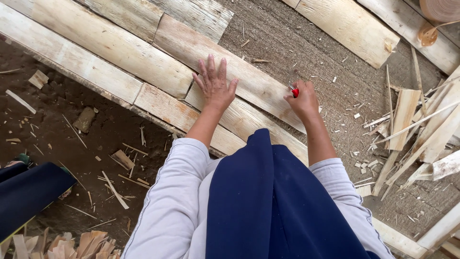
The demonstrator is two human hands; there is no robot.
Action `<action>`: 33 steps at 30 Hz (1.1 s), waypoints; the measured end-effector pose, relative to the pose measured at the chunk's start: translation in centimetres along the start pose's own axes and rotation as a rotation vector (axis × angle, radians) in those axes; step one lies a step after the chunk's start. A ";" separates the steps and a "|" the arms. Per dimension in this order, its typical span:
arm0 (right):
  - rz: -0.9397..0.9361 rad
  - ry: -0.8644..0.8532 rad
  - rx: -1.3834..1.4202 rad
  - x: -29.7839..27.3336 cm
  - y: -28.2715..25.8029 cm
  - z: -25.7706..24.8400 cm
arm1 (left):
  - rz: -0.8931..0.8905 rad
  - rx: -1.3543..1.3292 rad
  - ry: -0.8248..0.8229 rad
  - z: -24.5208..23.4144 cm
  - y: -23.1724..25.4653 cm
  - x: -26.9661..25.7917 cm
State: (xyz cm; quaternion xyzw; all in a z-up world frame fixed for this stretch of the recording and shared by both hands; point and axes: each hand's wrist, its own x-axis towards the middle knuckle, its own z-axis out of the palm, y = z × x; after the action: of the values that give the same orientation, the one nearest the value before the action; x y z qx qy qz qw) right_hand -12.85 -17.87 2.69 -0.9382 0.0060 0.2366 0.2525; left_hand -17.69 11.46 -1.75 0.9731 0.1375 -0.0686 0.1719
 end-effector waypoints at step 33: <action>0.187 -0.250 -0.183 -20.4 0.0 -1.4 | 0.722 0.210 -0.540 0.8 7.7 -13.0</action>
State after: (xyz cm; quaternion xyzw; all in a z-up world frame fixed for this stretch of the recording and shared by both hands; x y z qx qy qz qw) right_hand -30.30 -20.75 12.88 -0.9160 0.0403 0.3732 0.1417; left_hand -27.88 1.03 2.33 0.9181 -0.2675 -0.2690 0.1149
